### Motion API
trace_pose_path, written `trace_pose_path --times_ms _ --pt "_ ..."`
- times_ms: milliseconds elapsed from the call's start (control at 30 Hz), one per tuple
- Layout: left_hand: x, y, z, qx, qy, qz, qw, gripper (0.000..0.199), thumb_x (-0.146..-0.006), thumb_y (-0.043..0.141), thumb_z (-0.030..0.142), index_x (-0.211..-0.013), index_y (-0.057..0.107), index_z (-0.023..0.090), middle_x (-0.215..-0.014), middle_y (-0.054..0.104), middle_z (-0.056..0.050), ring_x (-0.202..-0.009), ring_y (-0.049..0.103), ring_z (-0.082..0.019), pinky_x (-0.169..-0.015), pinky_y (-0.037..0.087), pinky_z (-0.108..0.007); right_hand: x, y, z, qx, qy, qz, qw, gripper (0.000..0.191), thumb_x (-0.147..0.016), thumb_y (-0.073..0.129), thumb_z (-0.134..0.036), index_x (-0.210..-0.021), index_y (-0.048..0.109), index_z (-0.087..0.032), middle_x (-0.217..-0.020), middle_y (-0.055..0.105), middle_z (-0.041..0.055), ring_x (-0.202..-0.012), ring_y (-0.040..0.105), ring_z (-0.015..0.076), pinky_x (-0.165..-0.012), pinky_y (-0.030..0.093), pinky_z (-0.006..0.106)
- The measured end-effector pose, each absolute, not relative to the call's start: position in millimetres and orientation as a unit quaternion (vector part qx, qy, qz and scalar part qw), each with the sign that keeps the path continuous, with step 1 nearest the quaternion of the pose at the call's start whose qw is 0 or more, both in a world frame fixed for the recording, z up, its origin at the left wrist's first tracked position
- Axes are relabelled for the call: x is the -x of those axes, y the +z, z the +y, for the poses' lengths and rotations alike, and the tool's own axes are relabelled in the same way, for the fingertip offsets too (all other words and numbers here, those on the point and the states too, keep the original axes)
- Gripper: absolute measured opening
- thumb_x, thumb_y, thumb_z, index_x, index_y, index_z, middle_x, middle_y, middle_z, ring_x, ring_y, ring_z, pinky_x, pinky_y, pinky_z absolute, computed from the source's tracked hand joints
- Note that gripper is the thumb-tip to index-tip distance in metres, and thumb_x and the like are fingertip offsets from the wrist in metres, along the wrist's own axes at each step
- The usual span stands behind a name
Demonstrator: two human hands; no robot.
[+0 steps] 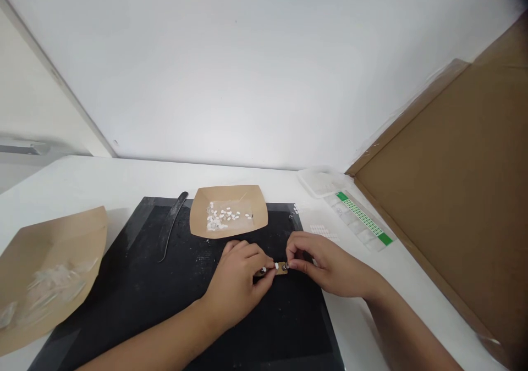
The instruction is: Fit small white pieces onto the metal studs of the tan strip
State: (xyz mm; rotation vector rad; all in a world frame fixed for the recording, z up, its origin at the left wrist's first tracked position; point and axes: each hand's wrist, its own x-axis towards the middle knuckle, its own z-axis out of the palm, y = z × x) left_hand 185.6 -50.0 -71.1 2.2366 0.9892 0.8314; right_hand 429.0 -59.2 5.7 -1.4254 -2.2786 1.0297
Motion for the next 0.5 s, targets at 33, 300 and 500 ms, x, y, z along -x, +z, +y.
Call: trace_pose_path --times_ms 33,300,500 --pt "-185.8 -71.0 -50.0 -0.833 0.309 0.367 0.276 0.009 -0.096 0.074 0.019 -0.094 0.078 0.027 -0.090 0.075 0.001 -0.085 0.065 -0.021 -0.088 0.041 -0.041 -428.9 5.5 -59.2 0.491 0.354 -0.785 0.132 0.014 -0.107 0.061 -0.026 -0.093 0.065 -0.023 -0.097 0.065 0.0005 -0.085 0.060 0.0176 -0.078 0.048 0.032" --pt "-186.6 -72.0 -49.3 -0.832 0.312 0.367 0.277 0.009 -0.096 0.073 0.019 -0.094 0.078 0.027 -0.090 0.075 0.000 -0.086 0.064 -0.022 -0.087 0.040 -0.041 -427.6 5.4 -58.9 0.486 0.359 -0.785 0.135 0.014 -0.107 0.061 -0.026 -0.093 0.065 -0.023 -0.096 0.065 0.0004 -0.085 0.060 0.0174 -0.077 0.048 0.031" --pt "-186.5 -71.7 -49.2 -0.831 0.313 0.367 0.278 0.010 -0.095 0.073 0.019 -0.094 0.077 0.027 -0.089 0.075 0.001 -0.085 0.065 -0.021 -0.085 0.040 -0.041 -427.8 4.4 -59.1 0.490 0.357 -0.784 0.133 0.014 -0.106 0.062 -0.025 -0.093 0.065 -0.023 -0.096 0.065 0.0005 -0.084 0.061 0.0173 -0.077 0.048 0.031"
